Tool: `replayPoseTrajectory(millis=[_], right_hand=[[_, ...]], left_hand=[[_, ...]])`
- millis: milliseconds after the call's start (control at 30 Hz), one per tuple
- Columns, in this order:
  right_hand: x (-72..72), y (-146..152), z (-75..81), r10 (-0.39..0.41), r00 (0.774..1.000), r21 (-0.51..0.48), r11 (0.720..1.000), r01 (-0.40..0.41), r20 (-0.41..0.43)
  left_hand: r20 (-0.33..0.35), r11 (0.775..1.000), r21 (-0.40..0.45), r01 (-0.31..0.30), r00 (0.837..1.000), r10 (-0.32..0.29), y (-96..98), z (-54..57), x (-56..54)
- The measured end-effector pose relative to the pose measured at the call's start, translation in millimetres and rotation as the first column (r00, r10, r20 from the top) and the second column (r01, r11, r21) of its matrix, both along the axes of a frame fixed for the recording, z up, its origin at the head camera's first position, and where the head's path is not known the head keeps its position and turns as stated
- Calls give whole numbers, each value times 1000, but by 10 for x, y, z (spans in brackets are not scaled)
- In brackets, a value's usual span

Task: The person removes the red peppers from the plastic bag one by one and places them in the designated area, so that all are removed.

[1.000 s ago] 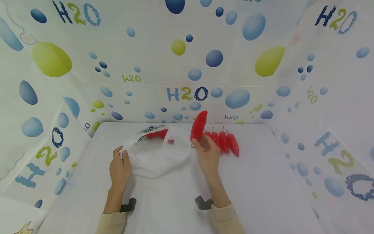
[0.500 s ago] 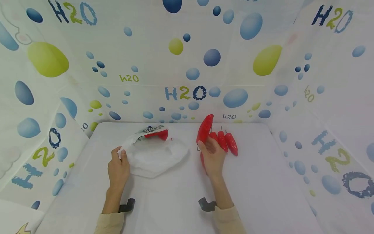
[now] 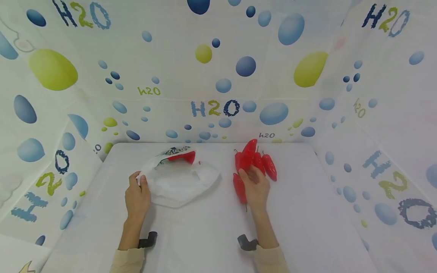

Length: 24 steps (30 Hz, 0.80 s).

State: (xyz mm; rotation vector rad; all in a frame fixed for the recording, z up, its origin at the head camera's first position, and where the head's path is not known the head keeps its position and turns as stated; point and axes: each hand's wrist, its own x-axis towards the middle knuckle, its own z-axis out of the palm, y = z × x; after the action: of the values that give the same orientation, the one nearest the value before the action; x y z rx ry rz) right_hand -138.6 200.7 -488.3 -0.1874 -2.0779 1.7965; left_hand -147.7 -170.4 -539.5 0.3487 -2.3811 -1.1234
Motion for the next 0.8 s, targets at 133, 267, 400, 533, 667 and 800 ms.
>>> replayPoseTrajectory(millis=[133,267,400,533,667,800], right_hand=[[17,43,-57,-7,1000,11,1000,7,17],[35,97,-139,-17,999,11,1000,17,40],[58,141,-195,-19,997,28,999,17,80],[81,180,-232,-22,993,48,999,17,113],[95,216,-282,-20,992,50,999,14,122],[96,244,-341,-12,991,65,998,3,136]], left_hand=[[-6,1000,-8,6,1000,-6,1,1,-2],[-11,1000,-16,3,1000,-3,5,-9,2],[-21,1000,-13,1,1000,-2,8,-9,8],[-30,1000,-9,4,1000,-4,8,-2,10],[-26,1000,-12,5,1000,-5,6,-1,9],[-31,1000,-18,4,999,-4,5,0,9]])
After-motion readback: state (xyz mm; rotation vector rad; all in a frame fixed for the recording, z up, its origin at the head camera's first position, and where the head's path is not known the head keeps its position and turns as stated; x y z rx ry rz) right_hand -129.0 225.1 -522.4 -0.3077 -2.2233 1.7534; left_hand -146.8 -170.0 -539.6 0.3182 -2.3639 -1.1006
